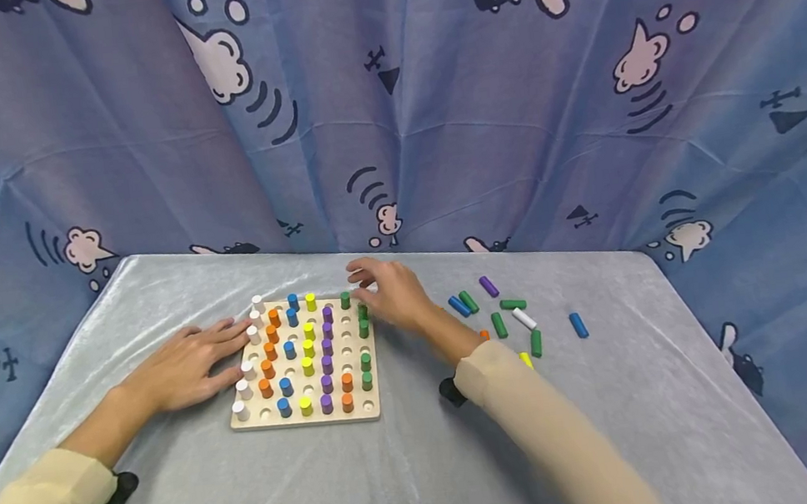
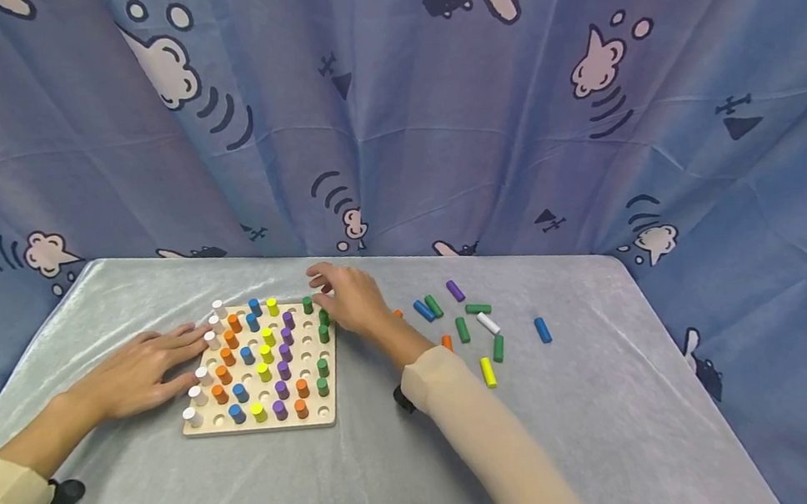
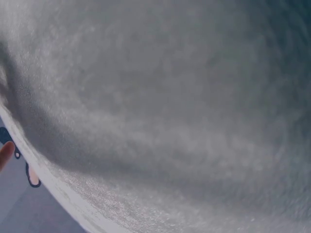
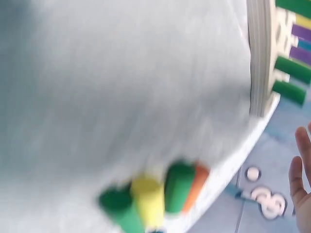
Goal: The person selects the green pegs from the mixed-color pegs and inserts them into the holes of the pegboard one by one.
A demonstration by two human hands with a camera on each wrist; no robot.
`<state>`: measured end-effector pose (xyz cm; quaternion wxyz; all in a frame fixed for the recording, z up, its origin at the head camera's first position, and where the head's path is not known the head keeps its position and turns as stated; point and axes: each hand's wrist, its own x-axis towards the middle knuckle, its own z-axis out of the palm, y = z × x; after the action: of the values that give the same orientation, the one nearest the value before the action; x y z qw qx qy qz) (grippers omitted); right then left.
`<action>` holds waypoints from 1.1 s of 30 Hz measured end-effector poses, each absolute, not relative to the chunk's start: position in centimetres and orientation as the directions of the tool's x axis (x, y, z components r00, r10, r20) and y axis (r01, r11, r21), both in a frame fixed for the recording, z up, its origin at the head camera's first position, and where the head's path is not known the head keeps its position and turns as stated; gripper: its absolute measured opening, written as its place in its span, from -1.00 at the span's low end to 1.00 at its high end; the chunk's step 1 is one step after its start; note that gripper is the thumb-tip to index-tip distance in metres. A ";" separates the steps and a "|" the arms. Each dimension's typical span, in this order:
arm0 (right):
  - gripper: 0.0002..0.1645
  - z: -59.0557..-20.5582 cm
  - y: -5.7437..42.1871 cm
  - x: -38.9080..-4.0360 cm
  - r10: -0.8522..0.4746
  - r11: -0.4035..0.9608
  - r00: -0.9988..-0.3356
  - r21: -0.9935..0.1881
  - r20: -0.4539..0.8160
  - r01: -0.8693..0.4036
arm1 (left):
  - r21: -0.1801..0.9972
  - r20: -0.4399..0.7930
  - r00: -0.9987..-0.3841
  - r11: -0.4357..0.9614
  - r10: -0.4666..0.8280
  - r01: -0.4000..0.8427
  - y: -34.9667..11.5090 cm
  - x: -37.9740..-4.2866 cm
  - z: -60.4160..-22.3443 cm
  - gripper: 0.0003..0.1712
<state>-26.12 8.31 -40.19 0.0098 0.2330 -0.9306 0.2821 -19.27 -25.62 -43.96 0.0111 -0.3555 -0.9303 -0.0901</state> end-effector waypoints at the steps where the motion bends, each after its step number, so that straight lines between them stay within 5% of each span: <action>1: -0.55 -40.0 8.9 -26.2 -0.421 0.731 -0.892 -0.521 0.163 -0.440 | 0.158 0.080 -0.748 0.733 0.658 0.662 -25.6 -19.3 -44.0 -0.35; 20: -0.50 -39.1 26.8 -25.7 -0.185 0.827 -0.969 -0.507 0.161 -0.242 | 0.157 0.067 -0.750 0.736 0.658 0.659 -25.4 -19.0 -43.6 -0.35; 33: -0.54 -41.5 32.1 -24.2 -0.129 0.837 -0.991 -0.530 0.048 -0.134 | 0.145 0.098 -0.740 0.726 0.665 0.672 -25.3 -19.0 -43.8 -0.37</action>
<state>-24.21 32.11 -41.52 0.0050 0.0686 -0.9584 0.2769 -19.02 -25.33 -43.76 0.0196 -0.3597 -0.9289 -0.0859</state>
